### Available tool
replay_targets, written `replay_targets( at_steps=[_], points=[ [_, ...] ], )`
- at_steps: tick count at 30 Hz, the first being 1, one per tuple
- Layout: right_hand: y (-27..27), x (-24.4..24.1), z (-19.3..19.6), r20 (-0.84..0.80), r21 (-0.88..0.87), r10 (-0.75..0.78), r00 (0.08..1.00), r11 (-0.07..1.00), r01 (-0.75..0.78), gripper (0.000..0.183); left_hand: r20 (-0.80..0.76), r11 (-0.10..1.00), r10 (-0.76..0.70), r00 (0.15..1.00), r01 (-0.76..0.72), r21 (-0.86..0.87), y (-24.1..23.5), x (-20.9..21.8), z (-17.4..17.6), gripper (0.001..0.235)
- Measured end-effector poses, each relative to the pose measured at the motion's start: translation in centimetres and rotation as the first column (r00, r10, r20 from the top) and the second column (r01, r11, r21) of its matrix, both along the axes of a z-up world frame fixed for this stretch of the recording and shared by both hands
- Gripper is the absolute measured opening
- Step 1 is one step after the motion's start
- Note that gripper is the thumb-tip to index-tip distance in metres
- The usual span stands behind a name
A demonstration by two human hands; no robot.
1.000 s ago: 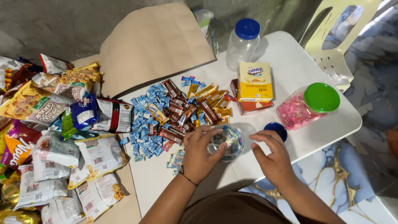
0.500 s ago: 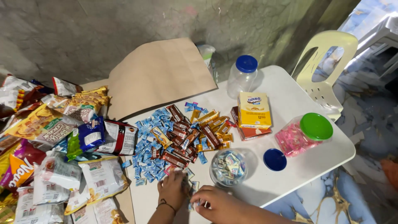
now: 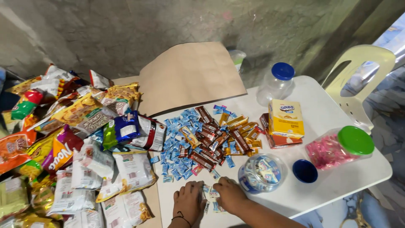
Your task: The person sorts small, individually wrapped candies from a pile on a table and places them into a clear plastic jar. They handle the candies by hand, picking them up and dropping them into the container. After filling the jar, the person secures the blue lid onto the jar.
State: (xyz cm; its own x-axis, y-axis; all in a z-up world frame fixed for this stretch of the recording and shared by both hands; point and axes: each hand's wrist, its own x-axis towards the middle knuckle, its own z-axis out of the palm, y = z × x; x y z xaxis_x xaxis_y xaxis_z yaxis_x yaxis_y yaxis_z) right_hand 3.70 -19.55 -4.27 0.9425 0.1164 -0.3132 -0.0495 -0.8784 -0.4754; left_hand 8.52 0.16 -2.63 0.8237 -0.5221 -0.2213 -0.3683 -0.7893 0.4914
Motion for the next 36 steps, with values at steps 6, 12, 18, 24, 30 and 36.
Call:
replay_targets(
  at_steps=[6,12,18,24,30,36],
  points=[
    [1.1,0.4,-1.6,0.074,-0.053,0.012,0.997,0.999,-0.008,0.035,0.023,0.998,0.008,1.0,-0.01,0.06,2.6,-0.3,-3.7,0.044],
    [2.8,1.2,-0.1,0.147,0.025,-0.109,0.983,0.994,0.107,0.035,0.088,0.998,0.001,0.996,0.005,-0.066,3.1,0.3,-1.9,0.024],
    [2.5,2.7,2.0,0.302,0.199,-0.22,0.927,0.966,0.165,0.034,0.066,0.955,0.14,0.988,-0.118,-0.271,3.3,1.7,-0.6,0.023],
    [2.7,3.0,5.0,0.446,0.268,-0.278,0.851,0.948,0.169,0.033,0.115,0.892,0.192,0.975,-0.124,-0.436,3.7,2.5,1.6,0.02],
    [2.5,3.0,7.7,0.366,0.345,-0.358,0.859,0.91,0.232,0.031,-0.194,0.696,0.215,0.957,-0.29,-0.656,3.6,2.7,2.3,0.016],
    [2.3,2.3,10.4,0.332,0.366,-0.401,0.854,0.889,0.275,0.034,-0.219,0.507,0.187,0.957,-0.286,-0.813,2.8,2.3,-0.1,0.024]
  ],
)
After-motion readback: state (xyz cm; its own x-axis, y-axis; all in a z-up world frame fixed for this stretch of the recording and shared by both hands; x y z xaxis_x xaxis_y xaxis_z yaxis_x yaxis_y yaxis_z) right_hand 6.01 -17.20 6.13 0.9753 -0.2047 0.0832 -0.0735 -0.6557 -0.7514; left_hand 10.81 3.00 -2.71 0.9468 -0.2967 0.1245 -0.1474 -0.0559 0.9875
